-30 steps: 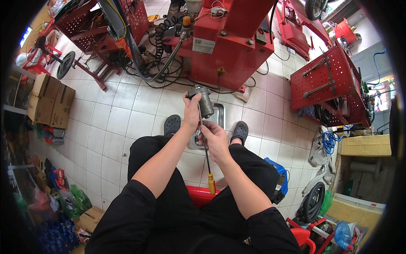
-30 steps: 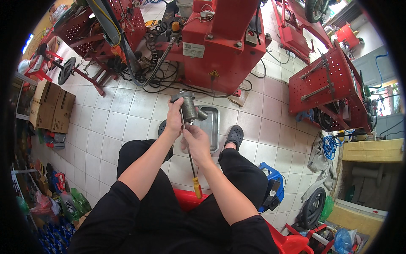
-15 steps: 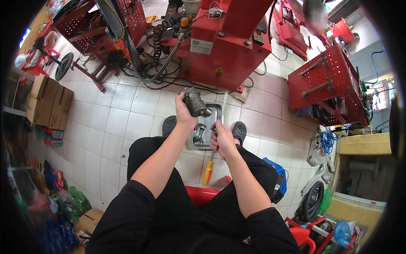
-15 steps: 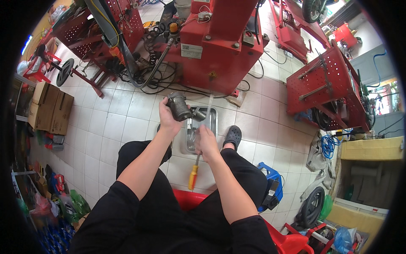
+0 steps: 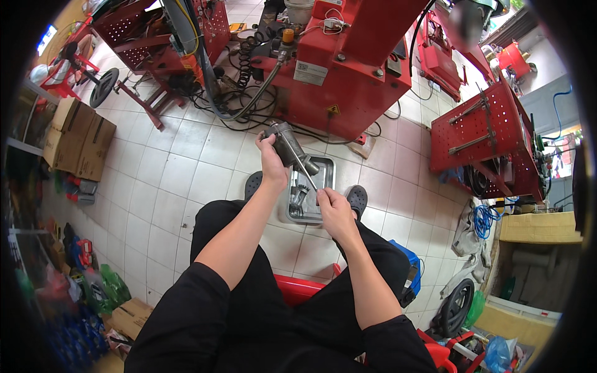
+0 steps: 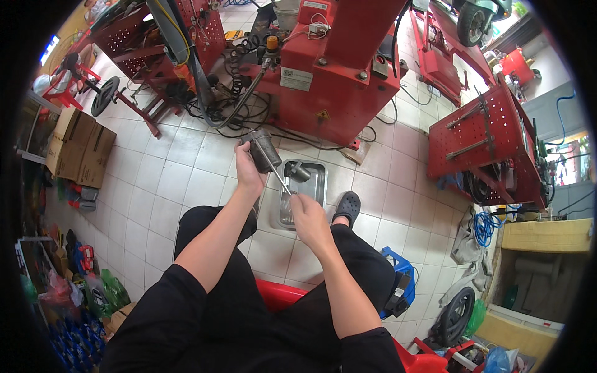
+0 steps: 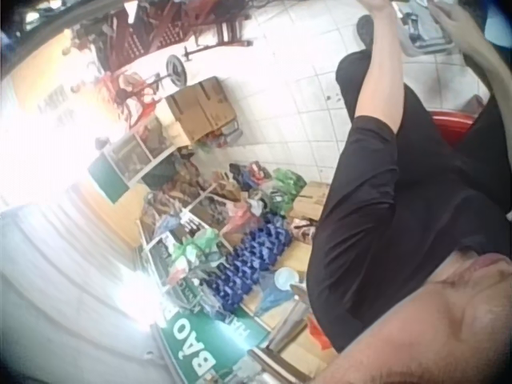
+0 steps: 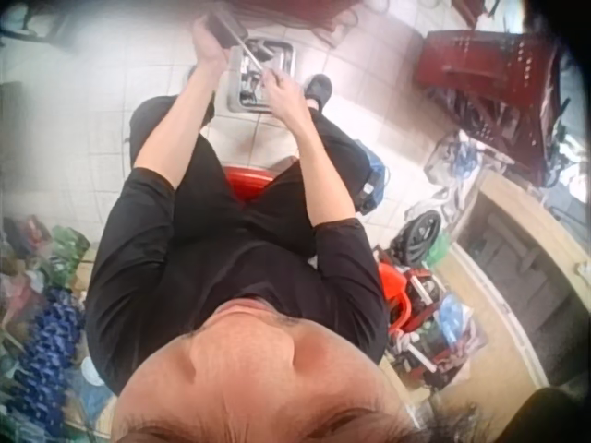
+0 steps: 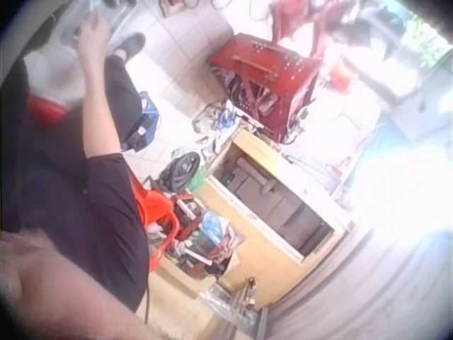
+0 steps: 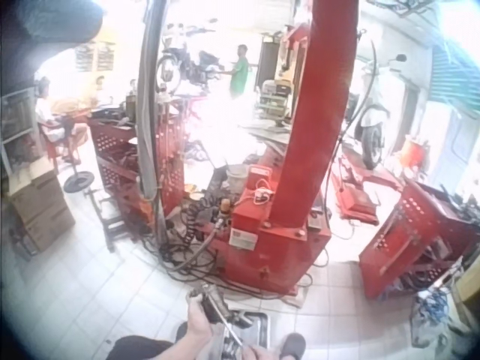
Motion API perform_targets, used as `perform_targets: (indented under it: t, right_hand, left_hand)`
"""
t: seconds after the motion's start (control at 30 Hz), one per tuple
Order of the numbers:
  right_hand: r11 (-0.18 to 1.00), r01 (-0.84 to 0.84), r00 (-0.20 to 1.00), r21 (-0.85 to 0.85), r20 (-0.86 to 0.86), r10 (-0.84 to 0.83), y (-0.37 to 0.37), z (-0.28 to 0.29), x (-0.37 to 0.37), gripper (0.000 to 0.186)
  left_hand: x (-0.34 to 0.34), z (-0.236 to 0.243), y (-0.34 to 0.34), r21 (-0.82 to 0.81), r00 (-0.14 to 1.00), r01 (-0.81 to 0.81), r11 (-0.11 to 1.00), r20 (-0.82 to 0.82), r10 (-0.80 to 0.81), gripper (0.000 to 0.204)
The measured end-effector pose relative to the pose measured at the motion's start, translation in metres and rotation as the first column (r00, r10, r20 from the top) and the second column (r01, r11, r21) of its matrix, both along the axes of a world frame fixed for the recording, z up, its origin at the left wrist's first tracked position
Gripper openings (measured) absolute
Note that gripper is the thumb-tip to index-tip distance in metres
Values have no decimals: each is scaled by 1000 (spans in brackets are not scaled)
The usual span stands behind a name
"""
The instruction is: The person sits on a red chair in a workshop and works on mechanical parts. They use a screwdriver to manipulate a cylindrical metal component and a gear-like part, placing them into a metal tray on the floor.
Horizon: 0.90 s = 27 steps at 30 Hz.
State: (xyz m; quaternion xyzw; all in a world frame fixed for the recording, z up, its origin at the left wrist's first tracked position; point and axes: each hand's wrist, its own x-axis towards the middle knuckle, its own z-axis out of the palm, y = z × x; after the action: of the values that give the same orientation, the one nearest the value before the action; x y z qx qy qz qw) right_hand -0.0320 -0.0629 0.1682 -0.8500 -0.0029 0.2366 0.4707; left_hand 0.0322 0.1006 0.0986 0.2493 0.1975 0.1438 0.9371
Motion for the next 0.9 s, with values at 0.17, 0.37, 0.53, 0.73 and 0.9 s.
perform_targets:
  t: [0.17,0.37,0.53,0.73,0.9]
  right_hand:
    - [999,3,999,36,-33,-2,-2,-11,-3,41]
    - [997,-1,999,72,-37,4,-3,-20,-3,41]
    - [998,11,997,65,-71,-6,-3,-23,-3,41]
    - [933,125,948,337,-319,-12,-6,-28,-2,33]
    - [898,188,943,397,-330,-51,-2,-29,-6,28]
  left_hand:
    - [4,-5,0,39,996,-81,996,24,80,29]
    - [3,-7,2,31,997,-73,997,31,72,29]
    - [0,6,-1,11,998,-65,998,18,65,28]
    - [2,-2,-1,44,997,-66,997,34,64,30]
    - [1,-6,-1,75,998,-55,996,29,52,30]
